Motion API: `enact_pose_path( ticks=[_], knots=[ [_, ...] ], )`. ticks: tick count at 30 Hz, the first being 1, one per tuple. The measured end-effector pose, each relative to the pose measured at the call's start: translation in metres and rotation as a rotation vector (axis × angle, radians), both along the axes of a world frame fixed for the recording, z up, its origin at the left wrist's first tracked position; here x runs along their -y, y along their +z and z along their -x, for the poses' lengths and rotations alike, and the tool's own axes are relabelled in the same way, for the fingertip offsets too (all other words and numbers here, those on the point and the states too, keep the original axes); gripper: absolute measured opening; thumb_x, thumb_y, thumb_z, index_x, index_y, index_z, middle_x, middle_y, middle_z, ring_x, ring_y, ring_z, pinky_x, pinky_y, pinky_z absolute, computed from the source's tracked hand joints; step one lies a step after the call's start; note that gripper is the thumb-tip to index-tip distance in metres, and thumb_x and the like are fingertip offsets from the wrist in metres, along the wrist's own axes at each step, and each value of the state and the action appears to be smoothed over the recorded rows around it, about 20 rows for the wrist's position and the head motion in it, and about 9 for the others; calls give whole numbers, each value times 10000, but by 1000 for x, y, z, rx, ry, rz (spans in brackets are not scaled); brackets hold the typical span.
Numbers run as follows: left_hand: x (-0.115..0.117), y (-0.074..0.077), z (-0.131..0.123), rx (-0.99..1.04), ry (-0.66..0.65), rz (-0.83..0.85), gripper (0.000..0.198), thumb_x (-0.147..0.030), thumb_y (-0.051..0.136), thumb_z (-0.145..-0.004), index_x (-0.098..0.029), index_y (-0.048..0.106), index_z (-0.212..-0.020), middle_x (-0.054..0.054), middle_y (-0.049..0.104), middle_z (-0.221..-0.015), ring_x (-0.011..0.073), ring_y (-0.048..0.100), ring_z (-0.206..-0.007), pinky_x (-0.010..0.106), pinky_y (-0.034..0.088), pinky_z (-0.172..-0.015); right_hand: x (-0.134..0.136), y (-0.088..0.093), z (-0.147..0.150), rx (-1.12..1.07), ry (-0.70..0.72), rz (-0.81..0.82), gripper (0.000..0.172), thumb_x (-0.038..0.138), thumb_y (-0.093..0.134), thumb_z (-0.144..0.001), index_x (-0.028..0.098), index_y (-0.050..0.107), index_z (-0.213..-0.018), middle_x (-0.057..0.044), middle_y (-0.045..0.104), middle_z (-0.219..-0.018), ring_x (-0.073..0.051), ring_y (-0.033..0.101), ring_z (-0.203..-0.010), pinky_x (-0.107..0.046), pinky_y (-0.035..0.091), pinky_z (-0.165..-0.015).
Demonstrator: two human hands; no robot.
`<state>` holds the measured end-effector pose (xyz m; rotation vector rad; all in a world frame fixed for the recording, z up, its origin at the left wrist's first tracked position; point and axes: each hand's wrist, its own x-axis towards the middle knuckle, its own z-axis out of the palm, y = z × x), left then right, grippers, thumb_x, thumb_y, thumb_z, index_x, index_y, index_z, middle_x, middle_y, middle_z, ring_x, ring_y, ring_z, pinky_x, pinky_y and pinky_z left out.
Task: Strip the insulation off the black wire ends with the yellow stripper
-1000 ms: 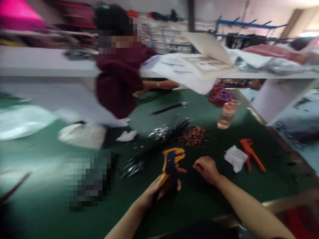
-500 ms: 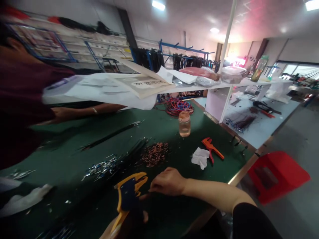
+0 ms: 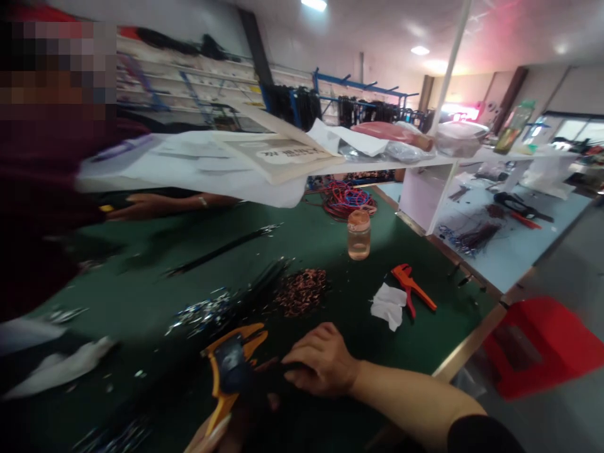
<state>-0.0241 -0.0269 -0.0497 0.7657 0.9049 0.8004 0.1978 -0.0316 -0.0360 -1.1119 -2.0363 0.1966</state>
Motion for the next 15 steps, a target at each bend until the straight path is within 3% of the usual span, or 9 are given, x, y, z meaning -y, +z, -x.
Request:
enact_pose_path(
  ticks=[3,5,7,9,12,15],
  knots=[
    [5,11,-4,109,75,-6,700,-546,735,-659,-190,646,-1255,106,720,-860,361,668,-922,497,525,-887,16,7,5,-227,222,203,327,389,468,-984,187,707,-889,-69,729,-788,-158,655,-735,-307,493,-733],
    [7,19,-7,202,101,-33,678,-519,701,-720,-165,614,-1291,117,719,-896,331,671,-911,488,512,-900,23,7,10,-382,321,539,391,465,472,-980,174,720,-901,-57,705,-771,-130,620,-652,-257,482,-613],
    [7,25,-10,252,96,-96,717,-505,707,-721,-148,575,-1329,125,719,-919,318,668,-906,483,503,-894,26,6,13,-544,343,907,472,584,496,-942,171,715,-1009,-45,688,-812,-102,568,-573,-223,446,-502],
    [6,29,-10,245,66,-156,750,-488,723,-711,-127,553,-1346,134,719,-929,316,666,-916,474,493,-889,25,5,15,-707,345,1170,565,672,538,-880,161,694,-1065,-44,662,-850,-91,554,-545,-209,428,-440],
    [6,33,-9,247,60,-231,765,-507,723,-701,-101,562,-1330,141,725,-920,304,671,-884,442,483,-850,23,7,16,-887,292,1314,535,660,650,-815,175,659,-1041,-10,616,-795,-99,573,-548,-211,458,-430],
    [9,34,-9,253,0,-254,730,-502,709,-720,-90,578,-1308,140,733,-901,287,673,-859,394,463,-797,21,13,15,-1065,231,1287,510,571,749,-785,214,617,-1126,15,617,-777,-97,576,-546,-225,485,-468]
  ],
)
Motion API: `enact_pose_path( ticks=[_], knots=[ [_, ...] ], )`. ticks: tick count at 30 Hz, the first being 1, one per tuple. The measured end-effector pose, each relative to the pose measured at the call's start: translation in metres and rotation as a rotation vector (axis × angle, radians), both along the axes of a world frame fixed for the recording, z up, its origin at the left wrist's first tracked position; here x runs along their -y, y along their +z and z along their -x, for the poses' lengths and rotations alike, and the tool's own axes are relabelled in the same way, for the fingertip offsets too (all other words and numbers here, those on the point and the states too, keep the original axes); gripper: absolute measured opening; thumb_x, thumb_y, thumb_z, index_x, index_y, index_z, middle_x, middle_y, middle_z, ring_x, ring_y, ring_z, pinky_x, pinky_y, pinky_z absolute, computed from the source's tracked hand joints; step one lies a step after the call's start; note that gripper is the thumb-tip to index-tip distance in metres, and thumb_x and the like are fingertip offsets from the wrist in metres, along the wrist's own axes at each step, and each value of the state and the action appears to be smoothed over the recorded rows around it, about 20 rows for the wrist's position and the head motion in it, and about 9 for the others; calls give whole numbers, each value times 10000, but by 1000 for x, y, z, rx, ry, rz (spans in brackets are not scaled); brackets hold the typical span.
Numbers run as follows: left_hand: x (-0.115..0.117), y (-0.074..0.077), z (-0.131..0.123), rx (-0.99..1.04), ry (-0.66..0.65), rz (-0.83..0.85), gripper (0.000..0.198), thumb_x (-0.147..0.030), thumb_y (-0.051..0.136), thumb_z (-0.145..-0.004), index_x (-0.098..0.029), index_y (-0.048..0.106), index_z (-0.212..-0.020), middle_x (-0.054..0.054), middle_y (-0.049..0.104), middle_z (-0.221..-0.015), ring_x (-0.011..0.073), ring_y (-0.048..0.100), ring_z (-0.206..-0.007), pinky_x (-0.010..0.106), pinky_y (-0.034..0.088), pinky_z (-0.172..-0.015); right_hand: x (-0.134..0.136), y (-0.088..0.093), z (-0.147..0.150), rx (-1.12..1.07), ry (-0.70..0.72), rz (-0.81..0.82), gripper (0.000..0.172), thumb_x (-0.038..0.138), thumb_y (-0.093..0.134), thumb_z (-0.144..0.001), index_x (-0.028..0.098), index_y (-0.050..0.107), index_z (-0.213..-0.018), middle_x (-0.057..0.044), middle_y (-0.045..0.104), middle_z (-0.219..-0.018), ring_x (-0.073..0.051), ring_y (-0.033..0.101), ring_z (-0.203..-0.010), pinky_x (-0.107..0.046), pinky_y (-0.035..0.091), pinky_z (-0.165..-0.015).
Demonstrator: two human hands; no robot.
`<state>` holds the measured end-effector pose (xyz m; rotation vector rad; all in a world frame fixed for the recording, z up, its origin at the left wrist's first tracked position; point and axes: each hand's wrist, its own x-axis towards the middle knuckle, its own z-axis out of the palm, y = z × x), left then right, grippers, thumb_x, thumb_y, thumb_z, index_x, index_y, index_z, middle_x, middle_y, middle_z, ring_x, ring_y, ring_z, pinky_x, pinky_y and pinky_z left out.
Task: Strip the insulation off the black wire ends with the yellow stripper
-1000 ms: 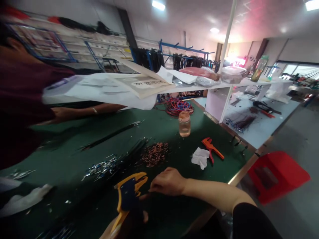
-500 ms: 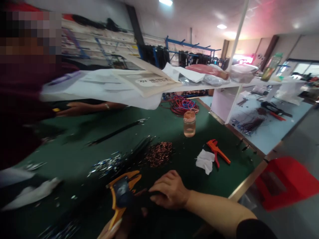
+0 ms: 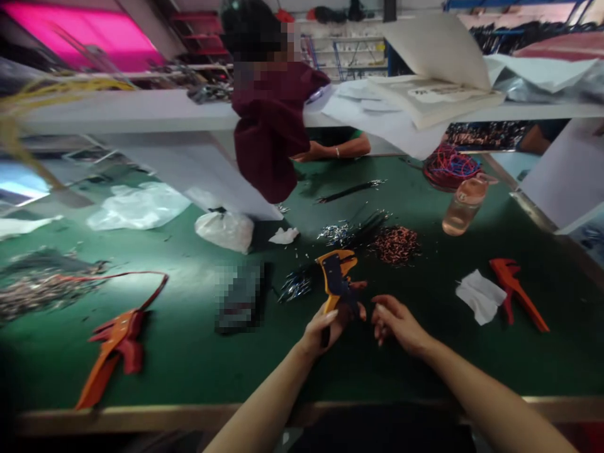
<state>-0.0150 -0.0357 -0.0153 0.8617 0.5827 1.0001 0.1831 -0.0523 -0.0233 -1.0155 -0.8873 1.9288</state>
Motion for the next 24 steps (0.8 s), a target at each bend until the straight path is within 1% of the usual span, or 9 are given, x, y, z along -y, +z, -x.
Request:
enact_pose_path(
  ticks=[3,4,6,9,11,13,15,19,24],
  knots=[
    [2,0,0,-4,-107,-22,722,-509,717,-713,-78,601,-1281,127,737,-841,274,673,-824,364,445,-770,-2,7,-2,-103,-128,-27,568,496,804,-764,248,607,-1235,11,651,-802,-91,562,-544,-242,480,-507],
    [3,-1,0,-8,-149,-25,728,-510,724,-707,-78,605,-1279,122,737,-830,271,672,-817,361,443,-772,-3,8,-3,-107,-174,-49,539,493,809,-759,242,640,-1205,8,656,-792,-93,559,-547,-247,475,-515],
    [4,-1,-1,-19,-227,-23,739,-508,743,-696,-79,610,-1282,107,727,-799,265,667,-804,357,446,-776,-6,11,-6,-57,-276,-116,437,515,801,-759,210,720,-1062,-5,663,-767,-105,565,-569,-263,474,-537],
    [4,-2,-1,-14,-305,-8,749,-545,737,-722,-83,607,-1296,100,707,-774,255,657,-788,352,459,-765,-10,14,-15,47,-438,-246,378,554,767,-778,191,755,-886,-20,663,-713,-135,583,-601,-294,482,-566],
    [3,-4,-2,27,-313,5,751,-615,693,-756,-101,613,-1297,130,714,-882,247,656,-791,356,472,-760,-14,17,-22,58,-536,-300,379,575,756,-779,200,748,-832,-15,651,-667,-145,581,-593,-304,479,-566],
    [2,-7,-4,76,-307,22,744,-663,651,-779,-126,622,-1292,160,701,-1028,236,657,-797,370,485,-770,-17,21,-28,27,-607,-298,375,582,765,-767,209,730,-783,-6,636,-641,-142,570,-578,-301,473,-558],
    [0,-11,-4,102,-317,31,737,-673,630,-794,-142,615,-1305,169,684,-1086,230,657,-799,388,496,-781,-20,24,-32,-29,-633,-254,369,578,776,-755,215,711,-749,5,618,-622,-136,553,-560,-298,464,-547],
    [0,-16,-4,109,-353,8,742,-671,614,-808,-137,603,-1324,165,679,-1056,227,653,-786,389,496,-761,-22,26,-33,-135,-571,-164,352,557,792,-749,222,687,-722,19,586,-594,-132,539,-557,-295,455,-546],
    [3,-9,-5,92,-358,38,741,-658,637,-801,-126,607,-1316,157,674,-1035,224,643,-794,383,476,-771,-19,23,-30,-159,-514,-142,335,542,784,-766,218,700,-765,11,604,-626,-142,566,-601,-304,480,-564]
  ],
)
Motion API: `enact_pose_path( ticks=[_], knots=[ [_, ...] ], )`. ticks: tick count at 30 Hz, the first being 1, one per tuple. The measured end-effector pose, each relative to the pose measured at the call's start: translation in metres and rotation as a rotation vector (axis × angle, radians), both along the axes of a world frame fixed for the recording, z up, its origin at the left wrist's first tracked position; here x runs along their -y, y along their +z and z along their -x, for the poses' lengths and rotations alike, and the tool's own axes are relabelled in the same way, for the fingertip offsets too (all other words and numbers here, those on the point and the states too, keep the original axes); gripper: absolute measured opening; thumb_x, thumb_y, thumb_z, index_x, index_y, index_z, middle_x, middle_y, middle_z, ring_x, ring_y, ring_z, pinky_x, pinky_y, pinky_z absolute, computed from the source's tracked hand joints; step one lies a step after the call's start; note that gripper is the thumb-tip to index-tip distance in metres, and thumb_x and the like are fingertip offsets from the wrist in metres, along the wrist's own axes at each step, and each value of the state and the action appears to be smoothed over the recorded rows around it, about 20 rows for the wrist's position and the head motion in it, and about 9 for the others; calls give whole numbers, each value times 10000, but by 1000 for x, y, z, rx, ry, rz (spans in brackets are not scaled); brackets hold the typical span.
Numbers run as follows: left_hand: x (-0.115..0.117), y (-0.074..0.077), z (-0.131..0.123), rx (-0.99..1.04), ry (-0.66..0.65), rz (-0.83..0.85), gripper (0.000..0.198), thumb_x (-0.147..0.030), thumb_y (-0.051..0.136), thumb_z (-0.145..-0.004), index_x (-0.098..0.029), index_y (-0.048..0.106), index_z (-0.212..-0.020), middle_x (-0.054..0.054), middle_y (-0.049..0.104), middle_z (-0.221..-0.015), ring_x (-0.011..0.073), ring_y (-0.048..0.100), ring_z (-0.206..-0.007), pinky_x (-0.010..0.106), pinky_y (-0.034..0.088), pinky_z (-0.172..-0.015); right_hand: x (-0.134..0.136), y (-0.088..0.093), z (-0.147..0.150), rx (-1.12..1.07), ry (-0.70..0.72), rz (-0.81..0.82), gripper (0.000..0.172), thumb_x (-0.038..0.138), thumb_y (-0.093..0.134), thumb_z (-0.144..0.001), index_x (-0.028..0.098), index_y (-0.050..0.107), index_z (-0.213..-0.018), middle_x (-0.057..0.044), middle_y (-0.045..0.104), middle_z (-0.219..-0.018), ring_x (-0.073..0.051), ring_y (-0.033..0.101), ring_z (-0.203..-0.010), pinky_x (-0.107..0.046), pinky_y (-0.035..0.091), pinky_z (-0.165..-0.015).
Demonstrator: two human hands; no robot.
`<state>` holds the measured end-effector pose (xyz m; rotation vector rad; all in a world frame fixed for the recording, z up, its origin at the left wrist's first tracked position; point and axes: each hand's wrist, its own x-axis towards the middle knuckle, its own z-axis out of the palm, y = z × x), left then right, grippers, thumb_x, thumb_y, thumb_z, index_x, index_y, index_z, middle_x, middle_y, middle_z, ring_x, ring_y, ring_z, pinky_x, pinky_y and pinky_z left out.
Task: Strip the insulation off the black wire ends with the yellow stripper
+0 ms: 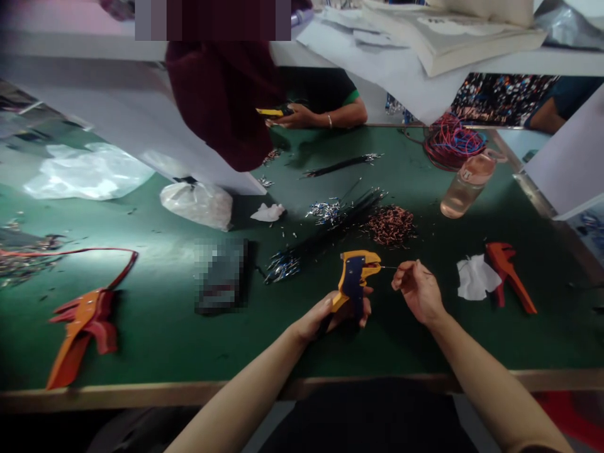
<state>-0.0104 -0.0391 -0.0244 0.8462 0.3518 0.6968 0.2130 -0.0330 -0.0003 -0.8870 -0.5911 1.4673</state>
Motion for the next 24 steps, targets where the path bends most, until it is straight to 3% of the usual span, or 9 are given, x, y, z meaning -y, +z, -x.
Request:
enact_pose_path(
  ticks=[5,14,24],
  knots=[
    [2,5,-1,-21,-57,7,737,-660,670,-768,-122,632,-1270,140,667,-1004,221,636,-790,377,470,-772,2,-2,4,5,42,32,347,550,792,-752,214,706,-762,1,630,-638,-148,576,-588,-306,479,-540],
    [3,6,0,-61,-35,-15,689,-588,724,-743,-111,633,-1232,108,643,-902,220,614,-783,355,461,-736,5,-8,6,-13,98,42,335,528,804,-751,210,713,-807,-7,655,-676,-147,589,-605,-291,490,-553],
    [2,5,1,-164,-76,-58,623,-506,802,-704,-122,672,-1176,67,635,-830,167,582,-707,304,447,-693,4,-6,7,-60,149,81,356,541,820,-725,208,714,-787,7,637,-652,-136,570,-586,-299,501,-570]
  ],
)
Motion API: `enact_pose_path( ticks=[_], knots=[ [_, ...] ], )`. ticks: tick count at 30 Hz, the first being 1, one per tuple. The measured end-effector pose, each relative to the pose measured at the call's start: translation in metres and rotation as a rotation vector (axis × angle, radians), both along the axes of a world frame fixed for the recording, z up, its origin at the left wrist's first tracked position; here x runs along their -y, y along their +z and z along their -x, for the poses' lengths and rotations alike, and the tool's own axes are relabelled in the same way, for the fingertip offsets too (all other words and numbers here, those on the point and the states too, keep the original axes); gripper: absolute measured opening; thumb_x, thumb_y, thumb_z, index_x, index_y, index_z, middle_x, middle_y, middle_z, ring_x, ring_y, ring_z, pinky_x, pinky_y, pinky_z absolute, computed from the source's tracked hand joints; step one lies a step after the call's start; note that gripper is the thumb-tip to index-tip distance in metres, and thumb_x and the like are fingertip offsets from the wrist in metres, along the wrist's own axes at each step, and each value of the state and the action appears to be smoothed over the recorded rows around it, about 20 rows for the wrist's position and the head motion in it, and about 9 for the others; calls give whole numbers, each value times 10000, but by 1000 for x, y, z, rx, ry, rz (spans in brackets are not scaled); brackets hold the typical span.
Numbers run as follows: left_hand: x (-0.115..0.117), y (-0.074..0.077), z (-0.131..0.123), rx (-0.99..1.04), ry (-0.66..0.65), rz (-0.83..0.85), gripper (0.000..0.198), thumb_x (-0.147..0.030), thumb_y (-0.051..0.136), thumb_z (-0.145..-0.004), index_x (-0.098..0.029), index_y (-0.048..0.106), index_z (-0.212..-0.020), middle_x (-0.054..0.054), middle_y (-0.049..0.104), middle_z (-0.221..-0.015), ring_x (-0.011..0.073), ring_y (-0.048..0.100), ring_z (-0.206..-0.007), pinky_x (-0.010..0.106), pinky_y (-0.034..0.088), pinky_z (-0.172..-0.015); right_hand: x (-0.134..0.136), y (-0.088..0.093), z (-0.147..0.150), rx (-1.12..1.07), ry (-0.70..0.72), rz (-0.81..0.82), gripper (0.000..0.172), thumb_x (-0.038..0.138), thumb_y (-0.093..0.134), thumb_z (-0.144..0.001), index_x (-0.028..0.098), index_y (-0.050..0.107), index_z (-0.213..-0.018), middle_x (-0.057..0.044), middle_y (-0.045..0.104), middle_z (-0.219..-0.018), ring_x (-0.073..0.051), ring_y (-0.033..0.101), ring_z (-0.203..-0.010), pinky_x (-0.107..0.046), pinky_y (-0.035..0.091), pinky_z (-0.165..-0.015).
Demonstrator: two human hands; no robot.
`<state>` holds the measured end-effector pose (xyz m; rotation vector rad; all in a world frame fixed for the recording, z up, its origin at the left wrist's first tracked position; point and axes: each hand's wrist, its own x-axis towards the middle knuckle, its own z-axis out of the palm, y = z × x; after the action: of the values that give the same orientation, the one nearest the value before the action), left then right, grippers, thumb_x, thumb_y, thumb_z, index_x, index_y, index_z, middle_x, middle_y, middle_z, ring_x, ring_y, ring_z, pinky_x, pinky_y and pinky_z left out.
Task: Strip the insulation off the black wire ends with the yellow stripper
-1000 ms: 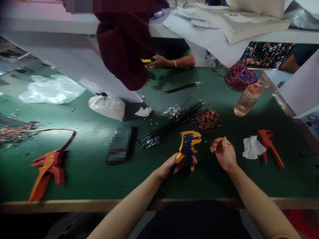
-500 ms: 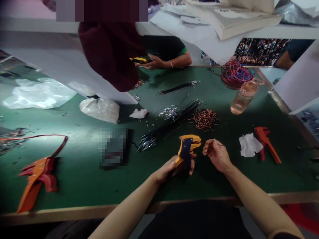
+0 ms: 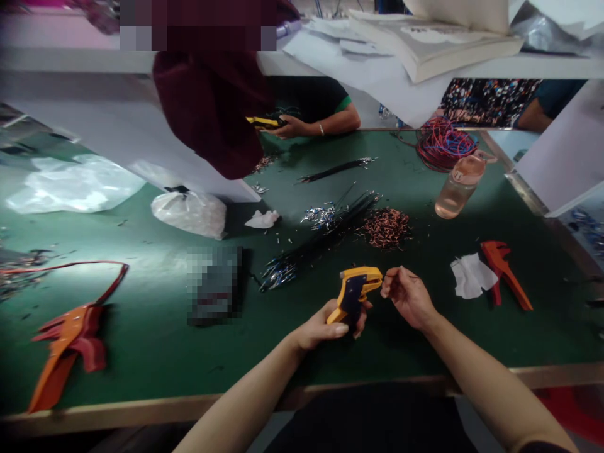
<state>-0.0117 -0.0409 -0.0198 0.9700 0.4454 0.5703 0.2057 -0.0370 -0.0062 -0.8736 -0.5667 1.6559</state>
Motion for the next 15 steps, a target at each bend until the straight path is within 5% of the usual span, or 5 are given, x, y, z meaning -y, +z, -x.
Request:
enact_pose_path(
  ticks=[15],
  knots=[
    [1,0,-1,66,44,28,593,-483,767,-740,-119,665,-1197,85,648,-862,184,615,-714,330,472,-706,1,0,-3,-30,-3,17,334,519,835,-717,218,697,-761,18,625,-643,-132,559,-590,-292,492,-583]
  ],
)
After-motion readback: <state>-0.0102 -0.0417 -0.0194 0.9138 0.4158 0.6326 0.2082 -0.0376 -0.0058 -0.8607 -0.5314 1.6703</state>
